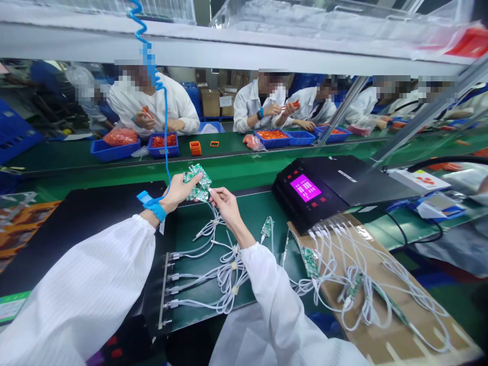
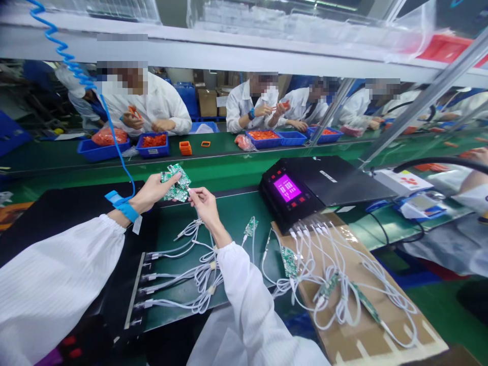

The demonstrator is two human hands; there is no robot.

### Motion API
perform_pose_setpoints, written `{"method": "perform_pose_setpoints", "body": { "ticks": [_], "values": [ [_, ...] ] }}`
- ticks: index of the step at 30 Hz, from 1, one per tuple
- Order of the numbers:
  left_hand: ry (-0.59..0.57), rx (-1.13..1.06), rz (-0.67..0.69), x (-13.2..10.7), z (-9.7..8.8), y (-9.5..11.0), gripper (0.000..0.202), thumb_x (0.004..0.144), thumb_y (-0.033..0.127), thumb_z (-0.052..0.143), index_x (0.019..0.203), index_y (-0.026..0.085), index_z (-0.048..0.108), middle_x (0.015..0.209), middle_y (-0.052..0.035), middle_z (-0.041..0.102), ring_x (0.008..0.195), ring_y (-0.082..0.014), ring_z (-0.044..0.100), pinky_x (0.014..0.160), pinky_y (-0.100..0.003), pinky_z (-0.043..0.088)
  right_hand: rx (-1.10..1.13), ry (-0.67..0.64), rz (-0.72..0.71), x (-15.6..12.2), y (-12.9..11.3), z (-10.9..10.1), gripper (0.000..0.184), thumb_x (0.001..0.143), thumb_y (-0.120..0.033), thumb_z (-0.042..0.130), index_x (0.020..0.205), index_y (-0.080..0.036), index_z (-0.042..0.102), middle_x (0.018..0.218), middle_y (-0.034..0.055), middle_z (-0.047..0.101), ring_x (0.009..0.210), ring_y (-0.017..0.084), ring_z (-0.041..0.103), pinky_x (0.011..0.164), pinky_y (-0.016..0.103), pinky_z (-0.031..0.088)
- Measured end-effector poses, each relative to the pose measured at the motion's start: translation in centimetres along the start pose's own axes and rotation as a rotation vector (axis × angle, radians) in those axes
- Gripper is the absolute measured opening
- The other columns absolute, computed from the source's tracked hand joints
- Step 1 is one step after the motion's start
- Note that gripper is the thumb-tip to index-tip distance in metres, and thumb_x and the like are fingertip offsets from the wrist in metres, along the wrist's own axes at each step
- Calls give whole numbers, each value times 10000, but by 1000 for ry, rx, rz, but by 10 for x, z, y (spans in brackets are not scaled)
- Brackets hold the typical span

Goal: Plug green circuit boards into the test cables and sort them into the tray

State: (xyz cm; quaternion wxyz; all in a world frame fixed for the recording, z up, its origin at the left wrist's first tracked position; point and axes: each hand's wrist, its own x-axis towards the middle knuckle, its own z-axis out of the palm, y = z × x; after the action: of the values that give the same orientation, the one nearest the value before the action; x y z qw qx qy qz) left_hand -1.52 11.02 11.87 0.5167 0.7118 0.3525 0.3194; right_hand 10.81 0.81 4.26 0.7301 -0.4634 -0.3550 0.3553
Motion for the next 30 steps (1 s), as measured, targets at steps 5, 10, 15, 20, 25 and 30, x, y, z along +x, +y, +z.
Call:
{"method": "perform_pose_setpoints", "body": {
  "ticks": [5,10,15,20,25,30],
  "values": [
    [-9,-10,-9,-2,2,4,531,728,667,810,734,149,694,649,-65,705,514,-196,629,473,-281,498,31,1,4,1,0,0,462,734,-599,826,927,-202,687,725,-24,635,607,99,533,623,263,451],
    [-22,-19,-19,-5,4,9,498,708,625,842,750,146,710,696,-65,727,574,-207,661,491,-275,507,32,24,1,-1,0,-1,502,721,-616,831,981,-202,715,731,-20,643,602,97,519,613,263,451],
    [-6,-52,-22,-3,3,5,532,701,655,832,773,140,721,707,-79,729,559,-213,653,488,-295,517,27,27,-7,-2,0,0,488,739,-600,823,1007,-198,750,739,-13,640,614,99,507,615,266,445],
    [-16,-28,6,-1,2,2,565,696,674,816,857,136,755,801,-92,763,634,-222,686,541,-291,537,50,38,-11,-1,-3,2,533,702,-626,836,1007,-195,763,713,-23,620,612,94,480,600,264,424],
    [-10,120,57,-2,-1,3,565,747,687,769,878,138,768,835,-91,770,688,-221,685,555,-274,516,61,61,-1,-2,-3,1,549,680,-620,850,994,-175,775,690,-28,608,620,92,476,597,259,412],
    [11,189,66,-4,0,6,488,782,635,766,740,151,721,689,-50,711,599,-182,628,499,-248,458,84,59,11,-3,-2,1,517,680,-588,863,966,-165,783,699,-21,626,602,85,465,586,260,394]
  ]
}}
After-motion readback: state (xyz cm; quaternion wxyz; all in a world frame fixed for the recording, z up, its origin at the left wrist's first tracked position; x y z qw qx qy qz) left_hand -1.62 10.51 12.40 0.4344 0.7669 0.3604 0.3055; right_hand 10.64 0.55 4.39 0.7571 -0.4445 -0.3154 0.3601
